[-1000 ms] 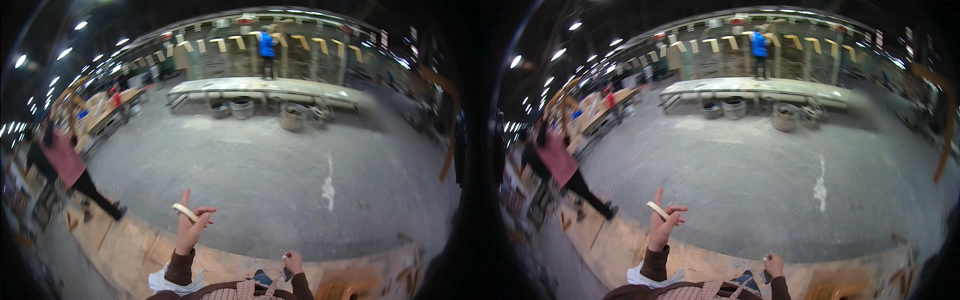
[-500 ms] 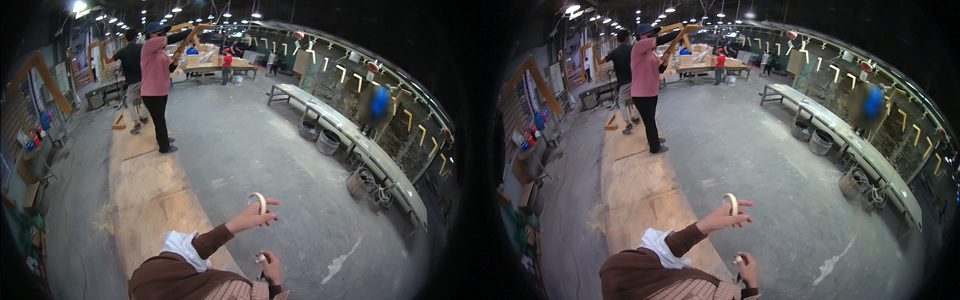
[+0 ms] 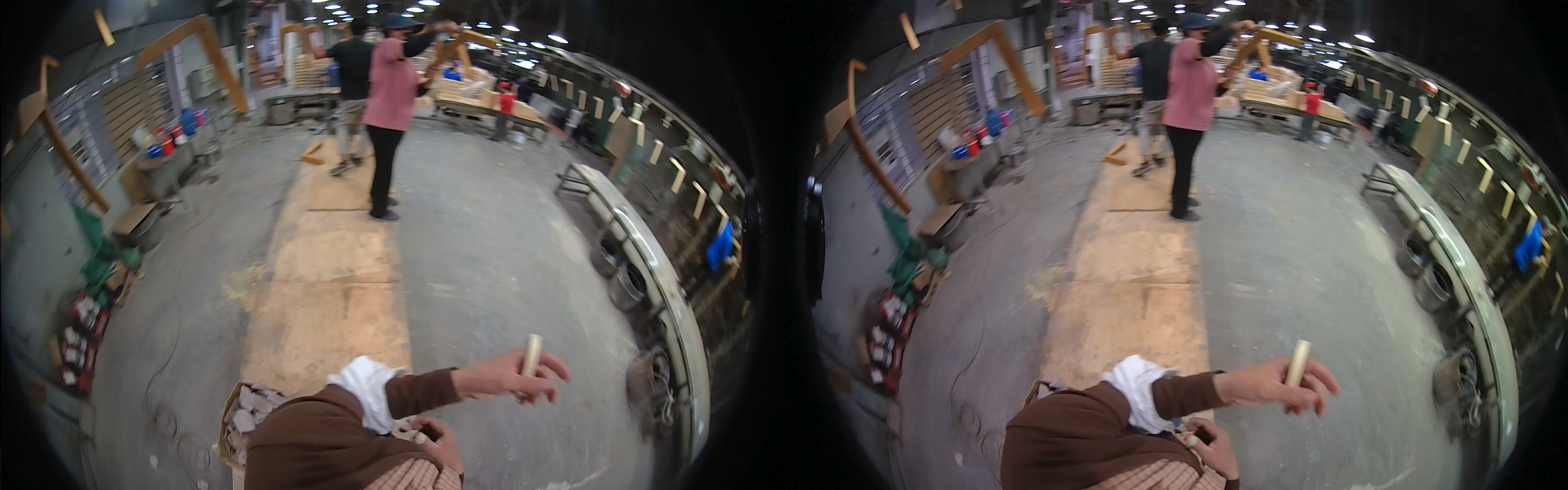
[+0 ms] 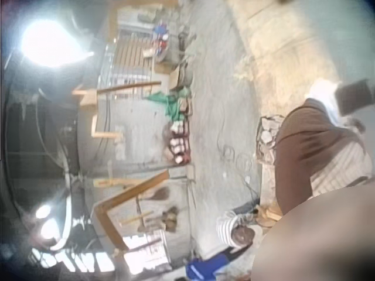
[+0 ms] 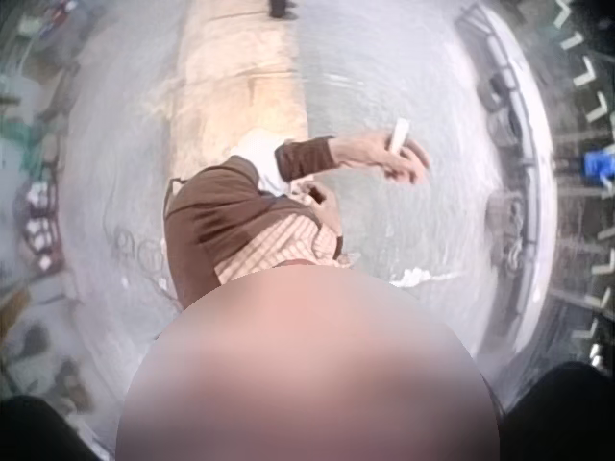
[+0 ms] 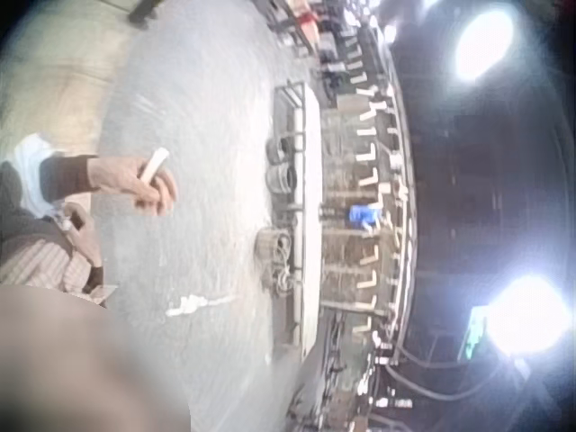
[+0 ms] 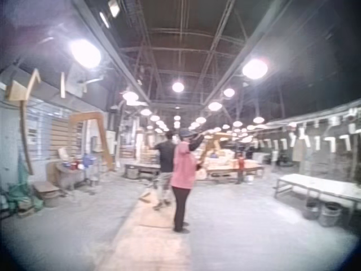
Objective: The person repeatedly picks up L-shaped wooden frames, applies masking tape to edges, and places them on a workbench. The person also wipes the frames with a cloth and handles a roll of tape and a small metal tool.
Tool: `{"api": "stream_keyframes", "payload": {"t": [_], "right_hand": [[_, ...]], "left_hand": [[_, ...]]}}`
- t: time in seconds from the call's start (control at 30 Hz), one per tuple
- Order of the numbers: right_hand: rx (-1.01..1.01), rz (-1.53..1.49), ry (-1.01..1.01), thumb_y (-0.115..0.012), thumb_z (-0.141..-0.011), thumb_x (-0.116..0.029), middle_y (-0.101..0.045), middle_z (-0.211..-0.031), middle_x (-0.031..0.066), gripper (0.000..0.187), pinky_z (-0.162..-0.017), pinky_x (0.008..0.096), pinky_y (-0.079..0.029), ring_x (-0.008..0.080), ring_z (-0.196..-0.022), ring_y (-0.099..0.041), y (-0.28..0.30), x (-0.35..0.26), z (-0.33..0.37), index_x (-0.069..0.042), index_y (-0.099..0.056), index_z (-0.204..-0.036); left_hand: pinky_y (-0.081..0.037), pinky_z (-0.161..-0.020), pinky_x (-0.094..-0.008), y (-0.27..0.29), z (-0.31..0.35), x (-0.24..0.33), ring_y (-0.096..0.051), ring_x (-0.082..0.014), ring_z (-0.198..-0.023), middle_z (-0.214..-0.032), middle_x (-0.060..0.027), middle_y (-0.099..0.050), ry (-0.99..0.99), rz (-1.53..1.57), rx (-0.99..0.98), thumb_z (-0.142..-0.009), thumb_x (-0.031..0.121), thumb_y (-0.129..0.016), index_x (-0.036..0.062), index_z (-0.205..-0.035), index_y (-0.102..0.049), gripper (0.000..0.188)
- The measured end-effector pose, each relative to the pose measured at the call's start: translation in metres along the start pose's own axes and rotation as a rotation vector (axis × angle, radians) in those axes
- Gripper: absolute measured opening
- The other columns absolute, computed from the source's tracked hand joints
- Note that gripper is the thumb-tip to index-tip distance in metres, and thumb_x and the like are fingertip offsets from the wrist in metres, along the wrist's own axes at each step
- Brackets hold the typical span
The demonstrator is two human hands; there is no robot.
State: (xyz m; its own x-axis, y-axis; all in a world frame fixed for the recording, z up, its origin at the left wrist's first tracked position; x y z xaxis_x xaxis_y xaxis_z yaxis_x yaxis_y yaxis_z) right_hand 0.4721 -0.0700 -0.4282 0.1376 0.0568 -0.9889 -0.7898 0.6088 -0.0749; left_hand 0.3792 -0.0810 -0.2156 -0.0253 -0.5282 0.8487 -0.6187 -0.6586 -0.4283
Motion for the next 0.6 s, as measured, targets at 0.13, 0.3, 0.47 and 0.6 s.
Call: {"api": "stream_keyframes", "payload": {"t": [0.13,0.3,0.47,0.6], "right_hand": [[0.232,0.112,-0.258,-0.066,-0.086,-0.023,-0.064,-0.096,0.0075,0.038,-0.071,0.0275,-0.048,0.0137,-0.082,-0.059,0.01,0.001,0.002,0.005,-0.058,-0.111],[0.052,-0.208,1.077,-0.064,-0.082,-0.006,-0.063,-0.097,0.0113,0.03,-0.072,0.0256,-0.049,0.0157,-0.085,-0.06,-0.025,-0.221,0.006,0.005,-0.06,-0.11],[-0.56,-0.849,2.246,-0.063,-0.078,0.011,-0.061,-0.099,0.015,0.032,-0.074,0.0237,-0.049,0.0176,-0.089,-0.061,-0.035,-0.313,0.065,0.005,-0.061,-0.11],[-0.286,-0.86,2.253,-0.064,-0.078,0.011,-0.061,-0.103,0.0151,0.033,-0.077,0.024,-0.05,0.0162,-0.092,-0.06,-0.04,-0.339,0.067,0.008,-0.058,-0.111]], "left_hand": [[-0.041,-0.058,-0.025,-0.087,0.028,0.076,-0.053,-0.0117,-0.066,-0.076,-0.0066,-0.059,-0.39,0.151,-0.402,-0.089,0.017,-0.059,0.0018,-0.092,-0.061,0.016],[-0.042,-0.062,-0.0276,-0.122,0.059,0.123,-0.055,-0.016,-0.071,-0.079,-0.0096,-0.059,-0.752,0.122,-0.502,-0.087,0.02,-0.062,0.0008,-0.086,-0.061,0.019],[-0.042,-0.065,-0.0285,-0.125,0.05,0.125,-0.055,-0.0172,-0.074,-0.083,-0.0111,-0.059,-0.834,0.043,-0.458,-0.088,0.019,-0.06,0.0,-0.089,-0.061,0.019],[-0.042,-0.067,-0.0292,-0.122,0.037,0.123,-0.055,-0.0182,-0.077,-0.087,-0.0122,-0.058,-0.861,-0.006,-0.423,-0.089,0.019,-0.058,-0.0006,-0.091,-0.061,0.02]]}}
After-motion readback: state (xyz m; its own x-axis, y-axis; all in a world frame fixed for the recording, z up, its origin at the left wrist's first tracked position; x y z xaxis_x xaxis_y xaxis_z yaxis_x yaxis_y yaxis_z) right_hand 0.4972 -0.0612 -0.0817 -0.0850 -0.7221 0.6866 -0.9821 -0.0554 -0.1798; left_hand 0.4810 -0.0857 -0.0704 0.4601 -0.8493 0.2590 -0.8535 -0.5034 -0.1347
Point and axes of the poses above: each hand's wrist, its own z-axis away from the middle knuckle, its own y-axis out of the back of the hand, x = y × z, the point moved 9 cm from there along -z, towards the middle knuckle
